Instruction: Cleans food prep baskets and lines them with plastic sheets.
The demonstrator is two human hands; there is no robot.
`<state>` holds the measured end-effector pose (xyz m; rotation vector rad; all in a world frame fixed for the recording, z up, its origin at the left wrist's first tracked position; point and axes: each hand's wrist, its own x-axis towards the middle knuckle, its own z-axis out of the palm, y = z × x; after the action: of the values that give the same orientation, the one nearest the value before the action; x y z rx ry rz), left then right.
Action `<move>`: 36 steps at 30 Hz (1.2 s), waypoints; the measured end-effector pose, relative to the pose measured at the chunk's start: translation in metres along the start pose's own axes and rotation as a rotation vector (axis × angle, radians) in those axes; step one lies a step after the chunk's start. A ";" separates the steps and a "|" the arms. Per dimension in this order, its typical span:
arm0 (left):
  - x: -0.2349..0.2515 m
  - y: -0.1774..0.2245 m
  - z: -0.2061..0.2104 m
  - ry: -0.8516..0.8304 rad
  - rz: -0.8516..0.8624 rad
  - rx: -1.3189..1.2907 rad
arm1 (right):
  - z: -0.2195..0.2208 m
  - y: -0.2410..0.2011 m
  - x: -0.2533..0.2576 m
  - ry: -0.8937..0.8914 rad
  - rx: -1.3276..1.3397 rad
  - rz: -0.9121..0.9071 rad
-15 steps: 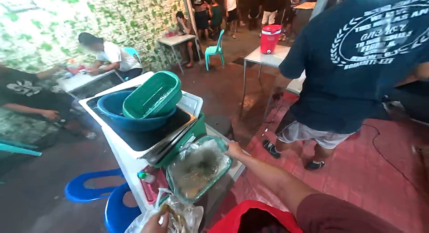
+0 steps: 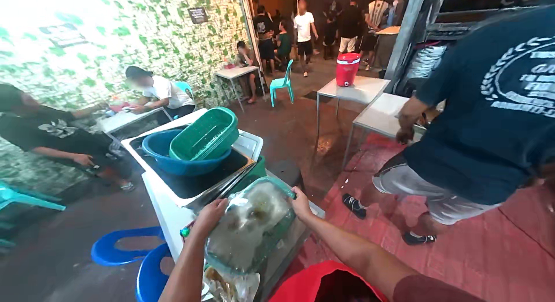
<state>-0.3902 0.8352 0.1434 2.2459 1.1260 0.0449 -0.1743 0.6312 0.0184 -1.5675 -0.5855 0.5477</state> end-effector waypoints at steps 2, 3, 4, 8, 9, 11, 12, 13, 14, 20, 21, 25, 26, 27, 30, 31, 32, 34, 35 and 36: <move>-0.002 0.004 0.001 -0.007 0.017 -0.037 | 0.003 0.003 0.000 0.028 0.022 -0.011; -0.002 0.005 0.001 0.003 0.034 -0.049 | 0.004 0.005 0.001 0.050 0.018 -0.006; -0.002 0.005 0.001 -0.002 0.051 -0.039 | 0.003 0.008 0.002 0.065 -0.004 0.008; -0.005 -0.008 0.016 -0.065 0.001 -0.028 | -0.008 0.035 0.007 -0.062 -0.299 0.096; -0.005 -0.012 0.023 -0.052 -0.024 -0.062 | -0.013 0.036 0.005 -0.078 -0.351 0.081; -0.006 -0.016 0.032 0.008 -0.062 -0.133 | -0.016 0.020 -0.001 -0.048 -0.384 -0.044; -0.006 -0.017 0.036 0.044 -0.071 -0.177 | -0.013 0.003 -0.003 -0.057 -0.391 -0.136; -0.007 -0.018 0.040 0.080 -0.076 -0.224 | -0.008 -0.014 -0.004 -0.101 -0.399 -0.231; -0.008 -0.018 0.044 0.115 -0.071 -0.269 | -0.001 -0.031 -0.004 -0.177 -0.428 -0.326; -0.018 -0.001 0.054 0.268 0.005 -0.348 | 0.062 -0.092 0.034 -0.688 -0.878 -0.436; -0.018 0.000 0.056 0.296 0.027 -0.342 | 0.070 -0.092 0.041 -0.735 -0.927 -0.387; -0.021 0.004 0.058 0.393 0.080 -0.200 | 0.077 -0.089 0.060 -0.840 -0.886 -0.346; -0.021 0.003 0.059 0.436 0.128 -0.116 | 0.075 -0.088 0.060 -0.826 -0.852 -0.371; -0.021 0.003 0.060 0.468 0.192 -0.037 | 0.072 -0.088 0.060 -0.813 -0.817 -0.387; -0.022 0.010 0.055 0.414 0.339 0.194 | 0.069 -0.088 0.051 -0.783 -0.759 -0.380; -0.020 0.011 0.052 0.357 0.363 0.265 | 0.070 -0.087 0.049 -0.777 -0.753 -0.380; -0.016 0.012 0.049 0.289 0.371 0.324 | 0.072 -0.085 0.047 -0.774 -0.752 -0.377; -0.007 0.013 0.045 0.174 0.368 0.383 | 0.075 -0.083 0.044 -0.763 -0.755 -0.376; -0.002 0.014 0.043 0.146 0.378 0.399 | 0.075 -0.083 0.043 -0.747 -0.755 -0.382; 0.003 0.016 0.041 0.118 0.383 0.418 | 0.076 -0.084 0.042 -0.730 -0.750 -0.386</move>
<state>-0.3650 0.8097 0.1185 2.8429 0.7996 0.1074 -0.1957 0.7206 0.0965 -1.8475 -1.7657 0.6349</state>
